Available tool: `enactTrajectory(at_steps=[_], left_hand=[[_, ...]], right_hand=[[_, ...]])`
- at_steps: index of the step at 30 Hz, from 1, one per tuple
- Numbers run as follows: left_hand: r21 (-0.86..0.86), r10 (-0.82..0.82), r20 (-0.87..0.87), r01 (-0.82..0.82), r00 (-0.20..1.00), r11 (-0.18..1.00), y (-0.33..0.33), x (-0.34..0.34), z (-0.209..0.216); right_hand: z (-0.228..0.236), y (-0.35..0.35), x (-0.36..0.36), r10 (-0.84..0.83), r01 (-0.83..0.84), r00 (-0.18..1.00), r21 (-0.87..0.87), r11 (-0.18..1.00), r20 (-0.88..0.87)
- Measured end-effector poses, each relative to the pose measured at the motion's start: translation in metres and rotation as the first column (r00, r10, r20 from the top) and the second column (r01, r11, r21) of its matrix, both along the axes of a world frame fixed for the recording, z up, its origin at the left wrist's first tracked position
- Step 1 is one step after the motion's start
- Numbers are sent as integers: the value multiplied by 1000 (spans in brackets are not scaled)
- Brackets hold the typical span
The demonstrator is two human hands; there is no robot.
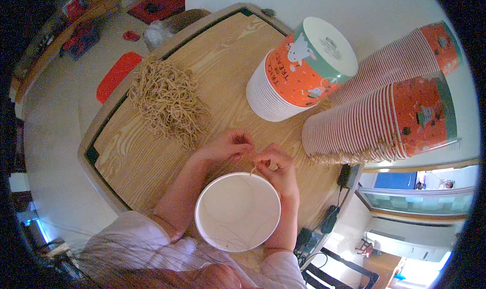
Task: Placing rubber bands around the rims of paper buckets for packaging.
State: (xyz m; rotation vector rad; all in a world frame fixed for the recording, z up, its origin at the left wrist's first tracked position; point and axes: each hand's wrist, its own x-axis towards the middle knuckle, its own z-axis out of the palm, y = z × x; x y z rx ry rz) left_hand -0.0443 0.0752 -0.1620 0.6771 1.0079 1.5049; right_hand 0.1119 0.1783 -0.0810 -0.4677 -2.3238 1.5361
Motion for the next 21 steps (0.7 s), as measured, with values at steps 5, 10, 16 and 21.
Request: enactTrajectory(at_steps=[5,10,16,21], left_hand=[[6,84,75,-84,994,996,1,1,4],[-8,100,57,-100,993,995,1,1,7],[2,88,25,-88,996,996,0,0,6],[23,78,12,-79,997,997,1,-1,2]], right_hand=[[11,-1,6,106,-106,994,-9,994,25],[14,6,10,281,-281,960,-22,959,-18],[23,7,11,281,-281,956,-21,960,78],[21,10,11,315,-316,949,37,948,32]])
